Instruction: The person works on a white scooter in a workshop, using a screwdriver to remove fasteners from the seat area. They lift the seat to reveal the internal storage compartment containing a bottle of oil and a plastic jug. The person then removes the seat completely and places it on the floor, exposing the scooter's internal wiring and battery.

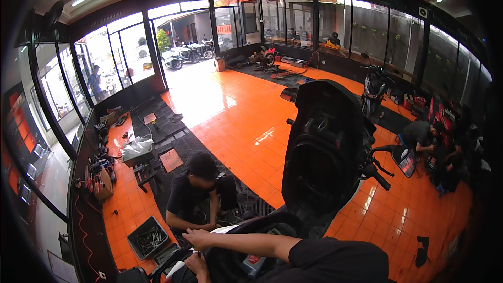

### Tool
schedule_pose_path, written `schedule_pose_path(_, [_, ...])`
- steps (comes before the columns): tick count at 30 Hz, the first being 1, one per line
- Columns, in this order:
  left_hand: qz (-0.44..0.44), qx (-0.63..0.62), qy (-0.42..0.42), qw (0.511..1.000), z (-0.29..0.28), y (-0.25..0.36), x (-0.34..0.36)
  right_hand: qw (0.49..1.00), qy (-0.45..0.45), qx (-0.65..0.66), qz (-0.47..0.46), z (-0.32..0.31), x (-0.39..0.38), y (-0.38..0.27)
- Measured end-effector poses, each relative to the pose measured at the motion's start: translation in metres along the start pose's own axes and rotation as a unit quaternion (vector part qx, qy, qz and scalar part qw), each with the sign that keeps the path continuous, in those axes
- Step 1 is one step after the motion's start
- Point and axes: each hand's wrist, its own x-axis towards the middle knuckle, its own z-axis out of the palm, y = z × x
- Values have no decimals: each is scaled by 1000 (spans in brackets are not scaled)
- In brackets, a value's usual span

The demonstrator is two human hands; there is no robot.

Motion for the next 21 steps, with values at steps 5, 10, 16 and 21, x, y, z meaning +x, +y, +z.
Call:
schedule_pose_path(5, [46, 31, 11, 998, 11, 5, -3, 996, -9, 65, 54, 2, -14, 15])
schedule_pose_path(10, [80, 51, 13, 995, 23, -10, -6, 979, 81, 157, 97, 0, -76, 9])
schedule_pose_path(16, [110, 15, 44, 993, 21, -6, -2, 945, 191, 146, 222, 6, -140, 47])
schedule_pose_path(21, [122, 60, 41, 990, 0, 0, 22, 921, 213, 183, 269, -8, -155, 57])
